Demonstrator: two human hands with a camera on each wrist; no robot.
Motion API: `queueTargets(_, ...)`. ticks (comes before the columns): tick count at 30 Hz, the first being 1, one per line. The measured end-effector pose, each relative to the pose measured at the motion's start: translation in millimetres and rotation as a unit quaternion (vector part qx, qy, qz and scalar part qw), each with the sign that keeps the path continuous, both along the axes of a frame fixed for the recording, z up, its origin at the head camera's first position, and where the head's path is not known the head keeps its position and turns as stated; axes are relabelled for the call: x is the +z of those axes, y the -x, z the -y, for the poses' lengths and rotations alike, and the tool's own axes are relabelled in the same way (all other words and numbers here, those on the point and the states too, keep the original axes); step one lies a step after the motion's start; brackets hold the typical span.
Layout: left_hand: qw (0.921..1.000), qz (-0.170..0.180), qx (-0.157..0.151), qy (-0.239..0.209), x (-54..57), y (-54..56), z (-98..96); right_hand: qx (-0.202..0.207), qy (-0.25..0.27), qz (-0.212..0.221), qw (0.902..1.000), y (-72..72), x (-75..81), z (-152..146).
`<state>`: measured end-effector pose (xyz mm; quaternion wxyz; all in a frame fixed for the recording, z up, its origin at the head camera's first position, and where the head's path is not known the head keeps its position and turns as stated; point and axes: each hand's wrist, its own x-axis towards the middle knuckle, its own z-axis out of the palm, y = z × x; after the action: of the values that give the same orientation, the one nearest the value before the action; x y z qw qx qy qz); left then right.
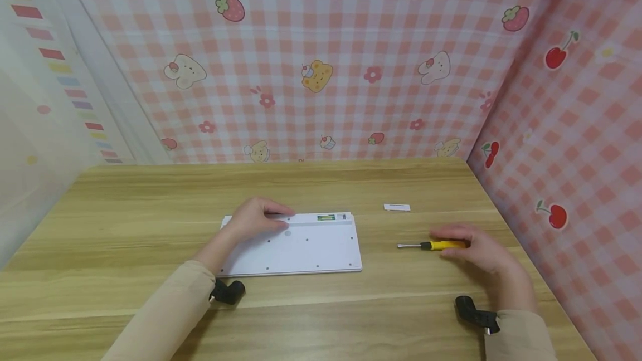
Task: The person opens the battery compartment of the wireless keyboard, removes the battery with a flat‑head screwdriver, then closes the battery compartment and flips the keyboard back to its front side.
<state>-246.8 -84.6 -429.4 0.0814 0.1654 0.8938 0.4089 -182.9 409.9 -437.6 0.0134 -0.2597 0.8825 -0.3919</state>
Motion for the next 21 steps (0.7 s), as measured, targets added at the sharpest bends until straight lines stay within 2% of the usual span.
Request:
queueTargets(13,0.9999,-0.009,-0.013,0.002,1.5,-0.1,1.0,-0.039,0.007,0.018,0.9990,-2.5,-4.6,-1)
queueTargets(21,0.9998,-0.012,-0.015,0.003,1.7,-0.1,1.0,-0.102,-0.010,0.007,0.9947,-3.7,3.6,10)
